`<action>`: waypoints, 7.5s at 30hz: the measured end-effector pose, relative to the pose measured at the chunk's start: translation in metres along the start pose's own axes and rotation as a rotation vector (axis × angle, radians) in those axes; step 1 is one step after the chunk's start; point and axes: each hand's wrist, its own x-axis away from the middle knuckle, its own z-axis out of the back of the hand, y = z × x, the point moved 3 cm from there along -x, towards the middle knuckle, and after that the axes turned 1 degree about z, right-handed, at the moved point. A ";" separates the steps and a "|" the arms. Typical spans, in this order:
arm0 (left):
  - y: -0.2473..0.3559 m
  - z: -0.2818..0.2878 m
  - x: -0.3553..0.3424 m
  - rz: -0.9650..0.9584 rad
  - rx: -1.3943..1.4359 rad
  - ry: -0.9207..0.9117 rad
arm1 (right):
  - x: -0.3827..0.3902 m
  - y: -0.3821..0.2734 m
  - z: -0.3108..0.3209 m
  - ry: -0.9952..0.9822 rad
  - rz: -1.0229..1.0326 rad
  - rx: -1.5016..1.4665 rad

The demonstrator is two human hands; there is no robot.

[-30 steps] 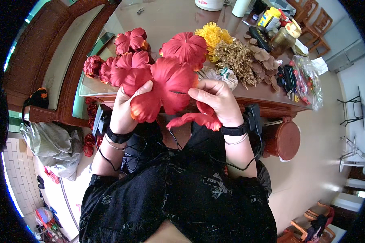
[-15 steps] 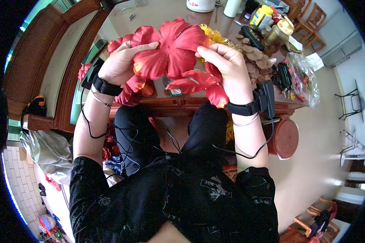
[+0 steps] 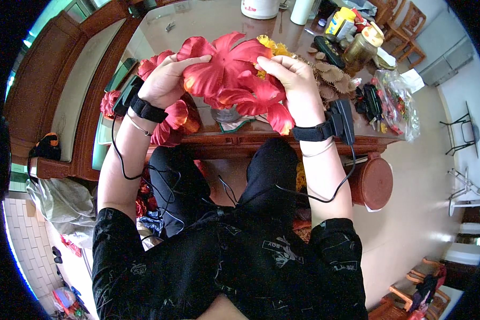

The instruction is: Arranging and assembling artificial flowers and petals at a workshop table.

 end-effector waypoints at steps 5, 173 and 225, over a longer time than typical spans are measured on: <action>-0.006 0.003 -0.004 0.019 0.028 0.021 | -0.001 0.000 -0.002 0.008 -0.027 -0.035; -0.124 -0.050 0.133 -0.068 0.319 0.090 | 0.113 0.031 -0.029 0.211 0.309 0.469; -0.138 -0.040 0.141 0.049 0.281 -0.001 | 0.036 -0.010 -0.070 -0.174 0.884 1.422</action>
